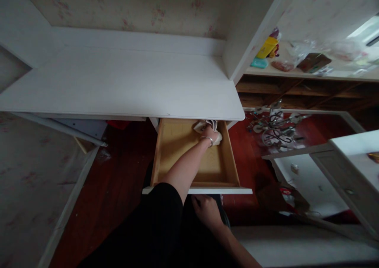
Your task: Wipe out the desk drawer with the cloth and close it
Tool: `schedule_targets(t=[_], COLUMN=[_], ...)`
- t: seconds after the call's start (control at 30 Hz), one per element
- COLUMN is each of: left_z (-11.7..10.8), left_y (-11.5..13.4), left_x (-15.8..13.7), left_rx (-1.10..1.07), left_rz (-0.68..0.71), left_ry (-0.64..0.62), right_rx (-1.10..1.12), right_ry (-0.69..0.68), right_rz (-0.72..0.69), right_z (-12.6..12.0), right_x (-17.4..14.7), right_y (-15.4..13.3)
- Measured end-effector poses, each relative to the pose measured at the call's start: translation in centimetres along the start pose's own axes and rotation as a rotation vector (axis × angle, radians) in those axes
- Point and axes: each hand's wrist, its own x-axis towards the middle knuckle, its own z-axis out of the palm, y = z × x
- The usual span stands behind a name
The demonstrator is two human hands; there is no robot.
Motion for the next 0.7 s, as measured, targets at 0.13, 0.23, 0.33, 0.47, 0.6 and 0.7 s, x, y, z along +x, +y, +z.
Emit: schedule_targets(t=[0.13, 0.23, 0.33, 0.47, 0.6, 0.7], left_z=[0.2, 0.2, 0.6, 1.0, 0.0, -1.6], left_y=[0.0, -0.1, -0.3, -1.1, -1.9, -2.1], left_x=[-0.4, -1.2, -2.8, -6.3, -10.3, -12.2], left_rx=[0.115, 0.208, 0.291, 0.372, 0.505, 0.680], left_rz=[0.119, 0.215, 0.304, 0.415, 0.587, 0.689], left_ry=[-0.078, -0.177, -0.277, -0.412, -0.663, -0.770], right_rx=[0.013, 0.016, 0.024, 0.030, 0.055, 0.085], right_ry=[-0.005, -0.005, -0.001, 0.008, 0.030, 0.046], right_rz=[0.003, 0.014, 0.008, -0.001, -0.013, -0.019], right_z=[0.0, 0.0, 0.0, 0.0, 0.2, 0.3], right_x=[0.0, 0.0, 0.0, -0.1, -0.1, -0.2], right_y=[0.0, 0.0, 0.0, -0.1, -0.1, -0.1])
